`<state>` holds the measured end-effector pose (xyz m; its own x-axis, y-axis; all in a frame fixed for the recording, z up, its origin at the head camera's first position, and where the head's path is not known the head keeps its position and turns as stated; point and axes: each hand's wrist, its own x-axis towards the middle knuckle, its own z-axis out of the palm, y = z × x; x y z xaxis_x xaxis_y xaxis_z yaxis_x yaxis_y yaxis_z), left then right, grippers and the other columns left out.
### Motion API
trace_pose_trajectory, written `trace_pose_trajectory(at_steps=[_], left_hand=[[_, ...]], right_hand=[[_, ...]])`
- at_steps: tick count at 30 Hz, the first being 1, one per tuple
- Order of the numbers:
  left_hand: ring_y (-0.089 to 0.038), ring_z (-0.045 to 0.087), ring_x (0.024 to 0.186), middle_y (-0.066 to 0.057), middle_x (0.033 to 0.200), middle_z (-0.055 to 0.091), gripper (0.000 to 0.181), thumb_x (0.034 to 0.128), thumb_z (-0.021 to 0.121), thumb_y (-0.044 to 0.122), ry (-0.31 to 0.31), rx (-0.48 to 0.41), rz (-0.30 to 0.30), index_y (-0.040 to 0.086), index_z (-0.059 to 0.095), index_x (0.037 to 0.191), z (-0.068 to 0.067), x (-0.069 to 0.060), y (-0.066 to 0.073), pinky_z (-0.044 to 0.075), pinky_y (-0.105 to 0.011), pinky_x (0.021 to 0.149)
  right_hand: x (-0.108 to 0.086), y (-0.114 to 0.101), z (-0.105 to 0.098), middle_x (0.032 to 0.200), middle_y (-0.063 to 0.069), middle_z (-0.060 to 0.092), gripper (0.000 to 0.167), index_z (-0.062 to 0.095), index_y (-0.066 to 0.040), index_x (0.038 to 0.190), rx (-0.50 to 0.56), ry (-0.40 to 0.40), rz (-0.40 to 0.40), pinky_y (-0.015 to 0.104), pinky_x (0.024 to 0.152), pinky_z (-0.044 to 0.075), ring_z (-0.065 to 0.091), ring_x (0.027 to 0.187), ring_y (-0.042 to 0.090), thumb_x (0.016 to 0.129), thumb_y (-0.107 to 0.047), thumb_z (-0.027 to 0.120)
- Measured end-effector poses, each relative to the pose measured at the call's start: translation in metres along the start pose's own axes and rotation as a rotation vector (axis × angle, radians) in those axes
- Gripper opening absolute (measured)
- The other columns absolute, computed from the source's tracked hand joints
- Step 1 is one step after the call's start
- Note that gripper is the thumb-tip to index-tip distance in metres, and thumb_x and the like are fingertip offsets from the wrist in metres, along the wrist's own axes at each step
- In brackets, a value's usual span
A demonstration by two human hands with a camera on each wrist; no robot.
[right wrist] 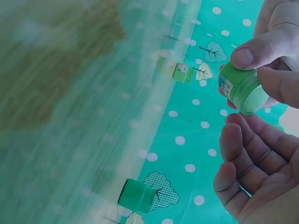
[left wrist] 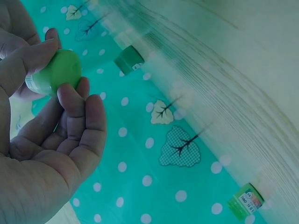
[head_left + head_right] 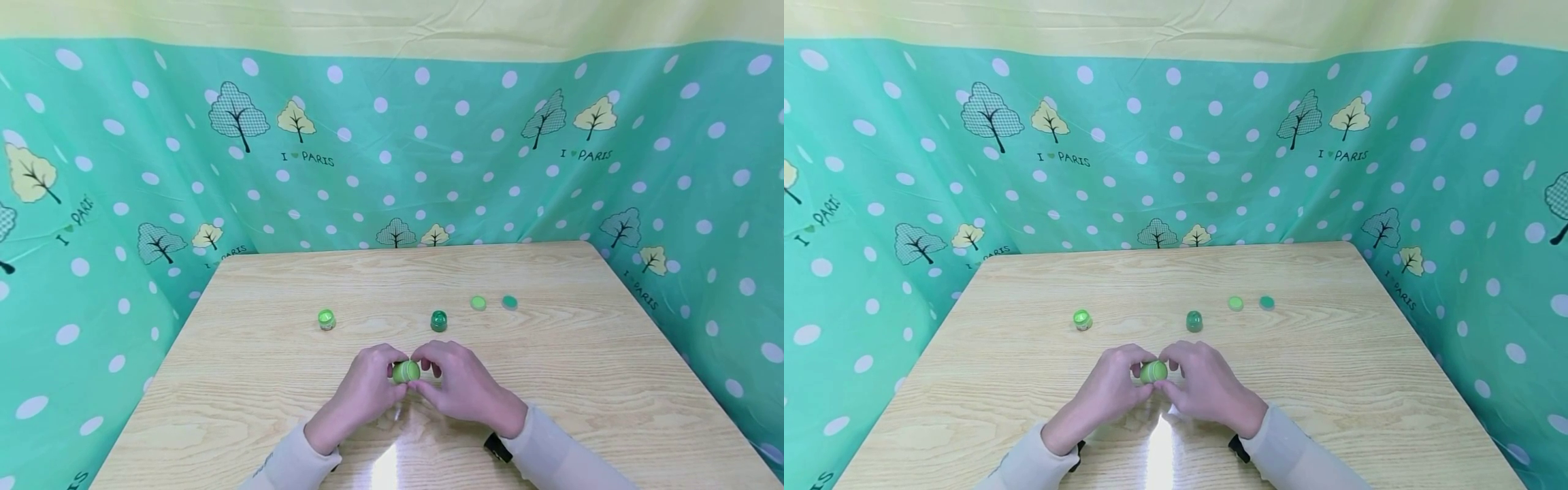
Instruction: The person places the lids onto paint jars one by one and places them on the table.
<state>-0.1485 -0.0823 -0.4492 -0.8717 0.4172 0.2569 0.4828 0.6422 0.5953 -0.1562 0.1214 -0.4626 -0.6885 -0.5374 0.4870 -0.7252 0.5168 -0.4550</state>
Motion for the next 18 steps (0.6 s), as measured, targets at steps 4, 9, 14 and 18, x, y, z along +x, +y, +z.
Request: trace_pose_trajectory(at_steps=[4, 9, 14, 18], left_hand=[[-0.008, 0.059, 0.075, 0.0, 0.089, 0.07, 0.027, 0.0729, 0.089, 0.005, 0.002, 0.005, -0.01, 0.006, 0.076, 0.096, 0.0001, -0.0001, 0.0007, 0.051, -0.018, 0.066], [-0.008, 0.058, 0.074, 0.0, 0.088, 0.07, 0.025, 0.0739, 0.089, 0.005, 0.01, 0.011, -0.001, 0.006, 0.076, 0.096, 0.0004, -0.0009, 0.0007, 0.05, -0.018, 0.064], [-0.008, 0.058, 0.074, 0.0, 0.088, 0.07, 0.025, 0.0739, 0.089, 0.005, 0.031, 0.012, 0.022, 0.006, 0.076, 0.096, -0.0001, -0.0014, -0.0002, 0.05, -0.018, 0.065], [-0.008, 0.058, 0.075, 0.001, 0.089, 0.07, 0.026, 0.0738, 0.089, 0.006, 0.039, 0.009, 0.038, 0.007, 0.077, 0.097, -0.0007, -0.0012, -0.0013, 0.051, -0.019, 0.067]], right_hand=[[-0.0004, -0.0009, 0.0007, 0.08, -0.003, 0.065, 0.025, 0.073, -0.012, 0.101, -0.026, 0.004, -0.014, 0.02, 0.06, 0.042, 0.055, 0.063, 0.013, 0.083, -0.023, 0.086], [-0.0002, -0.0013, 0.0017, 0.078, -0.004, 0.064, 0.023, 0.072, -0.011, 0.099, -0.053, 0.017, -0.039, 0.019, 0.058, 0.039, 0.047, 0.062, 0.004, 0.084, -0.024, 0.085], [0.0, -0.0018, 0.0016, 0.08, -0.004, 0.063, 0.024, 0.073, -0.012, 0.102, -0.033, 0.023, -0.019, 0.019, 0.058, 0.041, 0.053, 0.062, 0.011, 0.085, -0.024, 0.085], [0.0, -0.002, -0.0001, 0.081, -0.003, 0.065, 0.029, 0.074, -0.011, 0.104, -0.02, 0.043, 0.002, 0.019, 0.058, 0.043, 0.055, 0.063, 0.013, 0.083, -0.026, 0.086]])
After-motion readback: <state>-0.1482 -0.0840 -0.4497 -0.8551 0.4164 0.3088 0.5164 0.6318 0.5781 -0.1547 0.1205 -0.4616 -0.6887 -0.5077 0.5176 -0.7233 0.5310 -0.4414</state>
